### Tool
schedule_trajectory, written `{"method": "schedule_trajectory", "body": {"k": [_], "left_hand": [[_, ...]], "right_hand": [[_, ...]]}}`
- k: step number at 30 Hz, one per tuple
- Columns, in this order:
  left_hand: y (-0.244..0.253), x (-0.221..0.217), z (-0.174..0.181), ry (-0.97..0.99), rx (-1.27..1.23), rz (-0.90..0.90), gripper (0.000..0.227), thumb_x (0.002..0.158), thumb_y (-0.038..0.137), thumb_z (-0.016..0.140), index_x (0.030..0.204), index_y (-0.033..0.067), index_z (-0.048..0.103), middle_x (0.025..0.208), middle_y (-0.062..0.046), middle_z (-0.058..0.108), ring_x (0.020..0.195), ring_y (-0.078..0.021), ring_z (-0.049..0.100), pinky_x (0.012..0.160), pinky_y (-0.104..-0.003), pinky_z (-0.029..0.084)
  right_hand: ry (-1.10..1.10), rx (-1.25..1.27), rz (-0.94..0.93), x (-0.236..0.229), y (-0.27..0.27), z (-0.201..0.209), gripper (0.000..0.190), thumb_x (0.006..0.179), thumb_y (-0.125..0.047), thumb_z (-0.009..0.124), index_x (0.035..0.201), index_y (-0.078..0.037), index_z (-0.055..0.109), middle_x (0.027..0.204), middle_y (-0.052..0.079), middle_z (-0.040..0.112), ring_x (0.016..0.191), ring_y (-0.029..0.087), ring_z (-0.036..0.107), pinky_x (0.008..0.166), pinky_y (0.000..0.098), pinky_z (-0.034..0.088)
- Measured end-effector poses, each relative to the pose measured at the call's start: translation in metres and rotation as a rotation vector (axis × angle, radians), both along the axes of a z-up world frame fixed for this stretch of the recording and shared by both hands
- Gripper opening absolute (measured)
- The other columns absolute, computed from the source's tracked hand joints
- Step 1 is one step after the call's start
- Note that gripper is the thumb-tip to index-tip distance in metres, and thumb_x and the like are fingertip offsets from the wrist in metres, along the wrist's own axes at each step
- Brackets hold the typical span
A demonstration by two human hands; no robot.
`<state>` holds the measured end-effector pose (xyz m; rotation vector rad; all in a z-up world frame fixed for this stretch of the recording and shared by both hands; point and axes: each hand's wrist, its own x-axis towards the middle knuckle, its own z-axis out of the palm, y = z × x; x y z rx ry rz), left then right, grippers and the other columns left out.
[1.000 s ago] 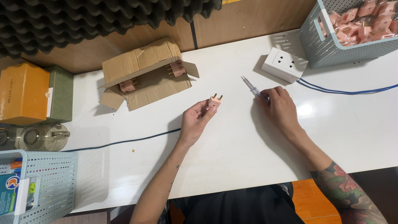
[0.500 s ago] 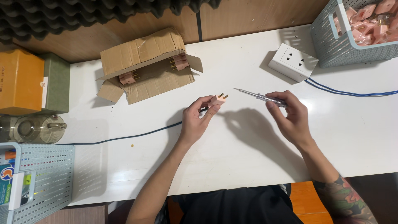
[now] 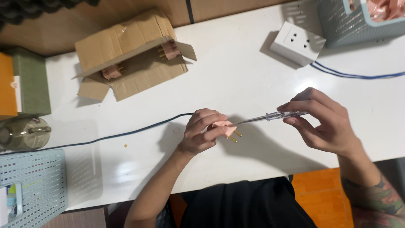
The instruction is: The person assembles a two-prong electrical plug by inserting metal pins into a pink plastic housing. They use a screwdriver to tighten the internal screws securing the pins and then attach the outer plastic casing to complete the assembly.
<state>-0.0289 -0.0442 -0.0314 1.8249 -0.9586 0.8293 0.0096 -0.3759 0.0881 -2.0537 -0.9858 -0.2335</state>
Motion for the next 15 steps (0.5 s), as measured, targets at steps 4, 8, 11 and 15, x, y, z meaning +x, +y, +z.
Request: {"method": "schedule_trajectory", "body": {"k": [4,8,11,15], "left_hand": [[-0.004,-0.007,0.019,-0.122,0.050,0.028,0.055,0.094,-0.002,0.109,0.126,0.0105,0.067,0.129,-0.018,0.074,0.108,-0.0270,0.078,0.086,-0.041,0.070],[-0.007,-0.018,0.019,-0.090,-0.017,0.023,0.024,0.089,0.004,0.071,0.113,0.0068,0.073,0.118,-0.014,0.081,0.098,-0.0260,0.081,0.090,-0.035,0.067],[-0.007,-0.025,0.022,-0.146,0.009,0.040,0.023,0.085,0.009,0.070,0.107,0.0109,0.075,0.120,-0.012,0.081,0.098,-0.0250,0.081,0.091,-0.033,0.066],[-0.006,-0.011,0.030,-0.387,0.104,0.079,0.043,0.084,0.012,0.096,0.114,0.0249,0.067,0.117,-0.016,0.080,0.095,-0.0234,0.080,0.085,-0.033,0.063]], "right_hand": [[-0.082,-0.081,0.077,0.001,0.002,0.019,0.016,0.104,-0.003,0.078,0.119,0.003,0.080,0.102,0.015,0.071,0.084,0.026,0.066,0.076,0.0347,0.056],[-0.200,-0.201,0.185,-0.002,0.007,0.037,0.013,0.106,-0.005,0.076,0.119,-0.001,0.078,0.096,0.010,0.068,0.078,0.025,0.062,0.073,0.0409,0.050],[-0.237,-0.234,0.207,-0.006,0.010,0.046,0.012,0.107,-0.004,0.072,0.117,-0.002,0.080,0.092,0.009,0.062,0.074,0.026,0.060,0.070,0.0409,0.048],[-0.346,-0.282,0.199,-0.009,0.015,0.055,0.018,0.108,0.004,0.069,0.113,-0.006,0.083,0.086,0.008,0.060,0.068,0.027,0.056,0.068,0.0406,0.048]]}}
